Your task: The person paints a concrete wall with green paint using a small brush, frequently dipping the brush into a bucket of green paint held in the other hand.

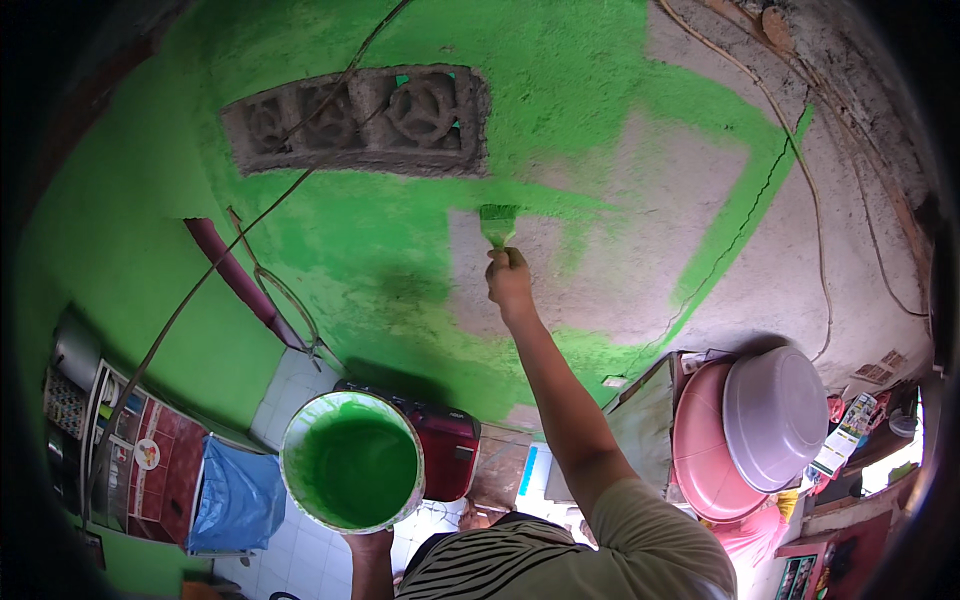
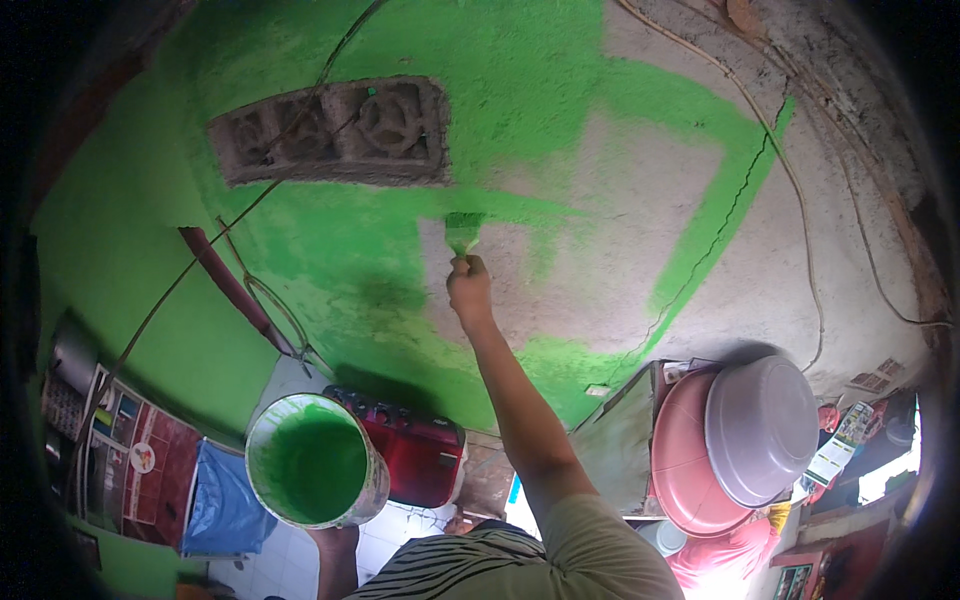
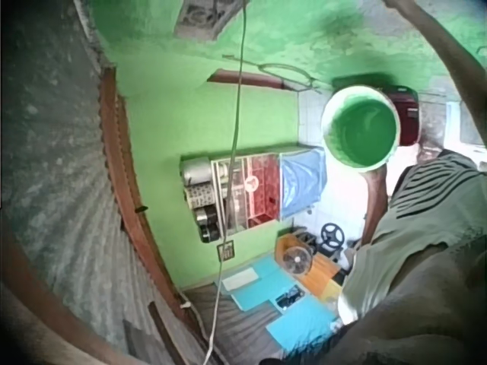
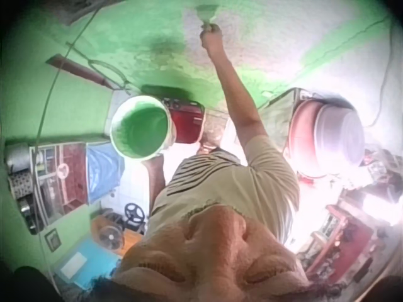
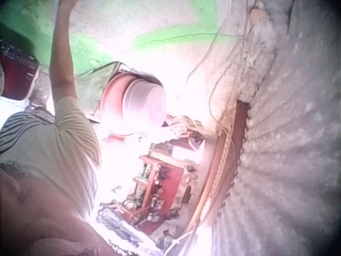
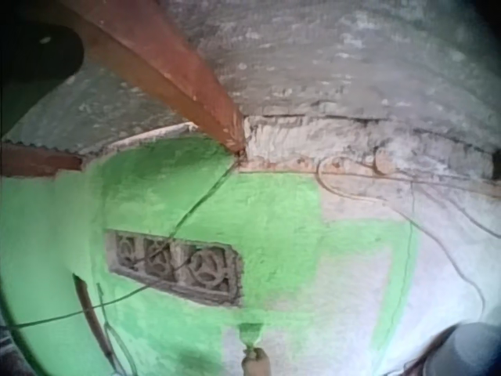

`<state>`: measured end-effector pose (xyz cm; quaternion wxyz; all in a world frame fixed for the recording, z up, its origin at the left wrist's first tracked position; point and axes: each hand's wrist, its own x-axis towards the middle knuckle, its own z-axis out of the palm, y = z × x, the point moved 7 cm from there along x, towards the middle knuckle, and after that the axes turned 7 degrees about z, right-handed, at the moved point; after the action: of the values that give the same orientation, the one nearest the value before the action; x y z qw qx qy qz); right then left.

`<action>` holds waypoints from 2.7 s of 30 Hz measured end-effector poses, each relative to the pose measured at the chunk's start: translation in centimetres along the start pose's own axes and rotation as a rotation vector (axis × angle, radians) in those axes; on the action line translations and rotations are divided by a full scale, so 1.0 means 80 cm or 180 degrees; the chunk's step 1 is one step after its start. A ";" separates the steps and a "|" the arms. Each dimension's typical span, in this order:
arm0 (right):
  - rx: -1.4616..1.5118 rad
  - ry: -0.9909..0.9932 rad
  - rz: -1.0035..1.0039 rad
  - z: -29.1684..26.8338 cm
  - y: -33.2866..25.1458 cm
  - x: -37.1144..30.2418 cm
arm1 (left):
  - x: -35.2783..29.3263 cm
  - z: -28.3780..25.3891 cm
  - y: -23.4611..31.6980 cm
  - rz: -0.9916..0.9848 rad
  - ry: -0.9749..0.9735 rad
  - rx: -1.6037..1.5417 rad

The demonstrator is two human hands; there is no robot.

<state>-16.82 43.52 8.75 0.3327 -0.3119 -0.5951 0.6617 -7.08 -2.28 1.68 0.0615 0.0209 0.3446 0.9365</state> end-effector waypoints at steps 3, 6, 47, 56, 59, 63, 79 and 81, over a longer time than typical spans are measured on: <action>0.0589 0.0237 -0.0058 -0.070 -0.025 -0.024 | 0.001 0.007 -0.008 -0.0075 -0.0041 -0.0058; 0.0915 0.1026 -0.0241 -0.154 -0.042 -0.037 | 0.000 0.008 -0.012 -0.0092 -0.0056 -0.0048; -0.1176 -0.1461 -0.1375 -0.012 -0.164 -0.192 | 0.002 -0.048 -0.044 -0.0631 0.0241 -0.1157; -0.4030 -0.3496 -0.3706 0.122 -0.107 -0.389 | -0.007 -0.027 -0.049 -0.0758 -0.0029 -0.0934; -0.5046 -0.3552 -0.3768 0.141 -0.061 -0.390 | -0.008 -0.017 -0.046 -0.0582 -0.0184 -0.0491; -0.4299 -0.3706 -0.3768 0.134 -0.074 -0.386 | -0.018 -0.023 -0.063 -0.0951 0.0378 -0.1173; -0.1519 -0.2979 0.0961 0.005 -0.081 -0.274 | -0.004 0.003 -0.059 -0.1060 0.0273 -0.1183; -0.1102 -0.2765 0.1129 -0.012 -0.073 -0.270 | -0.002 0.010 -0.059 -0.1103 0.0284 -0.1162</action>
<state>-2.97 26.95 14.82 -0.1201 -0.1546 -0.7177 0.6683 -6.37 1.78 -0.78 0.2086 -0.0912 0.1706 0.9587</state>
